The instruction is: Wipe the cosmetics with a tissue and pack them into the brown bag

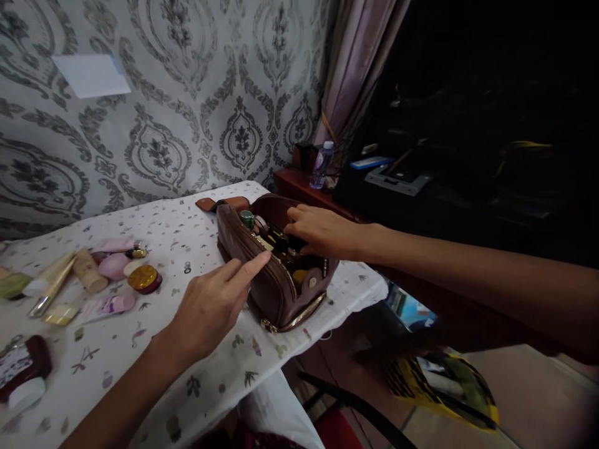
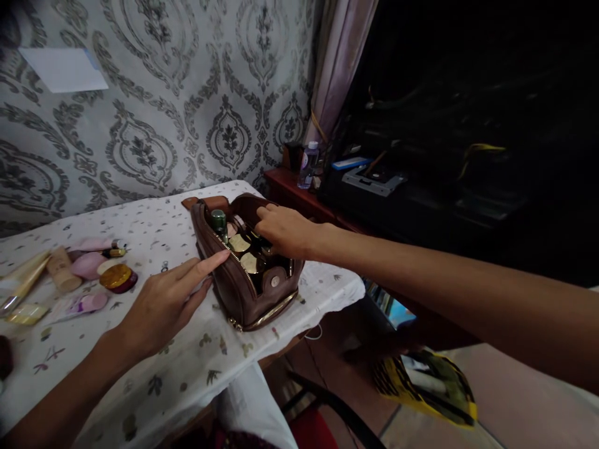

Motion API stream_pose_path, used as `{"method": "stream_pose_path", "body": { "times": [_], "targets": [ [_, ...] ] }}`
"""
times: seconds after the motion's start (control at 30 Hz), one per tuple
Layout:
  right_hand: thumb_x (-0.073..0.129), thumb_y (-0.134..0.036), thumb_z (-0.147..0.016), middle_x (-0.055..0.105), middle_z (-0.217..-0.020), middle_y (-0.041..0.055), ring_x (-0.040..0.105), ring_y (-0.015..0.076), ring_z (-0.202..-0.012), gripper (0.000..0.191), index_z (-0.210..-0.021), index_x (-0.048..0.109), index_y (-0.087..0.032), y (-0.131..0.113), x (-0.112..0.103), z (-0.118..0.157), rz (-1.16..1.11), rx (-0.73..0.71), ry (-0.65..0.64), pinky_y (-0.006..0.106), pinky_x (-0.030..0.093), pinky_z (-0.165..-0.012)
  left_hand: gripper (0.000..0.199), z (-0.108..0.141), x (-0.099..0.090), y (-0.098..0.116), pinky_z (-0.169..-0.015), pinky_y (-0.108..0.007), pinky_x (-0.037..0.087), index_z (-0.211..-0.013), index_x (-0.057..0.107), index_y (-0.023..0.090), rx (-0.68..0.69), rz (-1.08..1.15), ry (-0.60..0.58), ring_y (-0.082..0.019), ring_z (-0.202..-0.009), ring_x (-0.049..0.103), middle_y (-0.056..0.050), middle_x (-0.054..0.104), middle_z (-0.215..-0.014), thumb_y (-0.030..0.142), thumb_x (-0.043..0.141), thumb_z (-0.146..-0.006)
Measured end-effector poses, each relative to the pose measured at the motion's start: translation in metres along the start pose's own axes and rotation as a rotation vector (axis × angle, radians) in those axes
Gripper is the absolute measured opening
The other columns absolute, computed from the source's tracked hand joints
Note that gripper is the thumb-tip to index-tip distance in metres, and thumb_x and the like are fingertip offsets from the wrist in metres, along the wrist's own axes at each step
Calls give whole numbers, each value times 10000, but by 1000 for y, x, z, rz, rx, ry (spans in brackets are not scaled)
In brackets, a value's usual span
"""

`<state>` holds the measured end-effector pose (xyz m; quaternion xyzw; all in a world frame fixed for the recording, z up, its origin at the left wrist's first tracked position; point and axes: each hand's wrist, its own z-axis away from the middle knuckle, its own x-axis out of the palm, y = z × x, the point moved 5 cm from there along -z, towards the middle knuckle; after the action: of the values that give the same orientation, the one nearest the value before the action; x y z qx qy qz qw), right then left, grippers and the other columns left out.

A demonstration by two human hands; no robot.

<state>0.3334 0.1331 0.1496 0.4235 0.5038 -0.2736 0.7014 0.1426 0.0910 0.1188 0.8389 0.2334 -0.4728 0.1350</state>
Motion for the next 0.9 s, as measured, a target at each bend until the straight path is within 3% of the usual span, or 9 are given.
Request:
{"method": "stream_pose_path", "body": {
  "times": [0.13,0.33,0.63,0.9],
  "targets": [
    [694,-111,-837,675,-1093,130,641,253,-998,377,-1210,646,-132,0,-4,0,-15,-20,-54,308,428,-766,485,0,1,1,-553,-221,488,-1476,360,230,4,4,-2,-138,-700,635,-4,658,-878,144,386,-999],
    [717,-117,-818,734,-1027,102,677,253,-995,294,-1108,701,-163,4,-5,-3,-19,22,-98,296,432,-742,506,1,2,0,-587,-215,505,-1473,365,250,-18,7,-15,-137,-729,649,-7,671,-903,136,397,-982],
    [740,-187,-833,745,-1004,118,696,272,-976,230,-1058,722,-146,6,5,-2,4,35,-57,306,448,-719,520,3,5,2,-618,-235,530,-1480,358,239,-37,41,7,-153,-758,666,-35,694,-967,129,406,-974],
    [744,-152,-831,719,-1082,171,693,291,-1004,316,-1133,682,-79,-3,0,0,49,-13,-100,326,475,-759,539,2,2,3,-604,-239,521,-1518,319,267,-83,19,-102,-154,-744,656,-28,682,-993,172,387,-992]
  ]
}}
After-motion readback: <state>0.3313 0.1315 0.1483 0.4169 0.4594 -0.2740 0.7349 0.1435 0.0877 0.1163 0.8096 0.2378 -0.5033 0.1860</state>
